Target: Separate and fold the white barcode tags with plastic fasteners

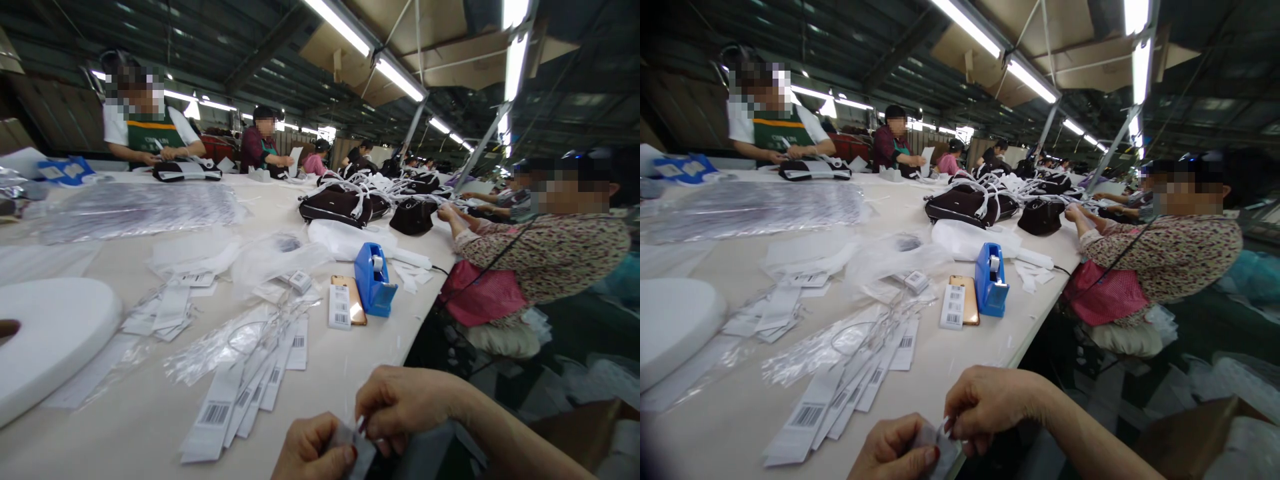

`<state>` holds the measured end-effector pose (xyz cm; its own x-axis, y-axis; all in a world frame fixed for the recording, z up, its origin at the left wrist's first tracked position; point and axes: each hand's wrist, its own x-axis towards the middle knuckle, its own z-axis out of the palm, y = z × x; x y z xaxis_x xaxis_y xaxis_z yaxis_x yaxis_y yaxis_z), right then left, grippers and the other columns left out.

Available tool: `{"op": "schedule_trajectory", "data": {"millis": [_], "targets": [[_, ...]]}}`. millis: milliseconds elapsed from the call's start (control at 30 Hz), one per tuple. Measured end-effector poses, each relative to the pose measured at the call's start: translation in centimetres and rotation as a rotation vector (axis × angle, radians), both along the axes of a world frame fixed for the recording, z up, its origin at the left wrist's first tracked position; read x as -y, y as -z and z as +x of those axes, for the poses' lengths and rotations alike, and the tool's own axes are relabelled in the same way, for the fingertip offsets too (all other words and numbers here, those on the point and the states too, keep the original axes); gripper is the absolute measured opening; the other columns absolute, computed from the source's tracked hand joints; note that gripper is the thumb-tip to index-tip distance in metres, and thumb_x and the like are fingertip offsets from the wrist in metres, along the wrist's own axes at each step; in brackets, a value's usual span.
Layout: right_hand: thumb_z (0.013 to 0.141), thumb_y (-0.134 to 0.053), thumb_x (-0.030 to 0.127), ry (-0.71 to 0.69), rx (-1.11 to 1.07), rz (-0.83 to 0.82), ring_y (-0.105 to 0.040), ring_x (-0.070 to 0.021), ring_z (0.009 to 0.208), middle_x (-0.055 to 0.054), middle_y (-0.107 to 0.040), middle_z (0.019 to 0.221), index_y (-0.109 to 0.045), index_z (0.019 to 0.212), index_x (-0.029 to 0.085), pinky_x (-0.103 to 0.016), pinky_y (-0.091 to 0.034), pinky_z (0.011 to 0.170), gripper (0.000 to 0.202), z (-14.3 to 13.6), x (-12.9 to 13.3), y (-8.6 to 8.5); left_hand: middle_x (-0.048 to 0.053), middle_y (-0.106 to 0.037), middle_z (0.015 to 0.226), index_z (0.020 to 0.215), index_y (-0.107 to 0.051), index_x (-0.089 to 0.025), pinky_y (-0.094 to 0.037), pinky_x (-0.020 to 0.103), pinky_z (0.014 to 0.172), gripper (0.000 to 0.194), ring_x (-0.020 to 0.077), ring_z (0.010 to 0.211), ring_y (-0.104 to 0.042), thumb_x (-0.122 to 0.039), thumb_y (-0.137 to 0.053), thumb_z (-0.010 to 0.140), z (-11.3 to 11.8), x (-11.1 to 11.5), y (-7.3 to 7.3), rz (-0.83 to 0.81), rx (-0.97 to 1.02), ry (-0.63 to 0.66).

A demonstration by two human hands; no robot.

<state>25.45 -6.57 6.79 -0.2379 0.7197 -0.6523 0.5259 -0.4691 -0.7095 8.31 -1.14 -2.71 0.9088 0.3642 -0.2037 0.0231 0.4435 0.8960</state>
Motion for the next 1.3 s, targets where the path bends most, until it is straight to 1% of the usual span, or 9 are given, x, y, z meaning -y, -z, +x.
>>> {"op": "schedule_trajectory", "data": {"millis": [67,200,367,600,733,800,900,1133,1300], "targets": [[0.070,-0.049,0.009,0.020,0.011,0.018,-0.048,-0.0057,0.043,0.004,-0.053,0.054,-0.062,0.073,0.012,-0.015,-0.039,0.043,0.014,-0.2,0.1,0.1,-0.003,-0.041,0.053,0.064,-0.062,-0.011,-0.017,0.024,0.049,0.043,0.0079,0.050,-0.029,-0.053,-0.069,0.058,0.0,0.0,-0.1,-0.003,0.011,0.011],[0.072,-0.044,0.009,0.113,0.077,0.147,-0.046,-0.0059,0.044,0.006,-0.049,0.052,-0.058,0.071,0.015,-0.015,-0.037,0.043,0.015,-1.1,0.3,0.3,-0.003,-0.041,0.053,0.064,-0.064,-0.011,-0.017,0.024,0.049,0.041,0.0075,0.050,-0.030,-0.051,-0.070,0.059,0.0,-0.1,0.1,-0.020,0.026,0.009],[0.075,-0.044,0.015,0.216,0.093,0.213,-0.044,-0.0064,0.042,0.006,-0.045,0.048,-0.055,0.065,0.016,-0.015,-0.033,0.038,0.015,-2.0,0.7,0.9,0.000,-0.051,0.061,0.071,-0.069,-0.013,-0.024,0.023,0.053,0.033,0.0091,0.055,-0.037,-0.044,-0.071,0.063,0.0,-0.3,-0.4,-0.049,0.115,0.045],[0.080,-0.045,0.027,0.272,0.065,0.220,-0.040,-0.0046,0.039,0.006,-0.045,0.047,-0.048,0.059,0.017,-0.014,-0.031,0.036,0.024,-2.3,0.5,1.8,0.003,-0.051,0.057,0.070,-0.071,-0.010,-0.023,0.022,0.051,0.041,0.0089,0.052,-0.040,-0.046,-0.077,0.052,0.7,0.2,0.5,-0.266,0.131,0.073],[0.079,-0.045,0.026,0.241,0.054,0.169,-0.041,-0.0046,0.037,0.006,-0.046,0.047,-0.050,0.061,0.016,-0.014,-0.033,0.035,0.021,-2.0,0.2,1.8,0.004,-0.052,0.059,0.072,-0.071,-0.008,-0.021,0.022,0.050,0.048,0.0085,0.052,-0.040,-0.050,-0.077,0.049,0.7,0.6,0.6,-0.288,0.144,0.066],[0.077,-0.045,0.019,0.210,0.067,0.151,-0.043,-0.0054,0.037,0.007,-0.048,0.049,-0.055,0.073,0.015,-0.015,-0.036,0.037,0.011,-1.6,0.1,1.4,0.003,-0.052,0.056,0.070,-0.071,-0.009,-0.020,0.022,0.049,0.046,0.0077,0.049,-0.039,-0.048,-0.078,0.048,0.6,0.7,0.4,-0.293,0.118,0.048],[0.072,-0.047,0.013,0.165,0.101,0.145,-0.047,-0.0067,0.041,0.007,-0.051,0.052,-0.057,0.090,0.016,-0.015,-0.037,0.039,0.021,-0.9,0.2,0.6,0.001,-0.052,0.050,0.063,-0.069,-0.010,-0.021,0.021,0.047,0.039,0.0064,0.045,-0.039,-0.043,-0.080,0.046,0.6,0.8,0.5,-0.335,0.059,-0.001],[0.063,-0.052,0.010,-0.011,0.302,0.301,-0.045,-0.0084,0.051,0.007,-0.049,0.059,-0.058,0.094,0.017,-0.018,-0.032,0.045,0.032,-0.9,0.6,-1.4,0.003,-0.057,0.050,0.060,-0.066,-0.009,-0.027,0.021,0.047,0.039,0.0091,0.044,-0.045,-0.041,-0.081,0.043,1.2,1.1,2.9,-0.345,-0.005,-0.129],[0.066,-0.050,0.009,-0.027,0.388,0.340,-0.047,-0.0111,0.059,0.006,-0.049,0.061,-0.058,0.097,0.019,-0.021,-0.034,0.056,0.033,-1.7,0.6,-2.3,0.003,-0.058,0.050,0.061,-0.066,-0.009,-0.027,0.022,0.047,0.040,0.0095,0.044,-0.044,-0.042,-0.080,0.043,1.3,1.2,3.6,-0.332,0.002,-0.134]]}}
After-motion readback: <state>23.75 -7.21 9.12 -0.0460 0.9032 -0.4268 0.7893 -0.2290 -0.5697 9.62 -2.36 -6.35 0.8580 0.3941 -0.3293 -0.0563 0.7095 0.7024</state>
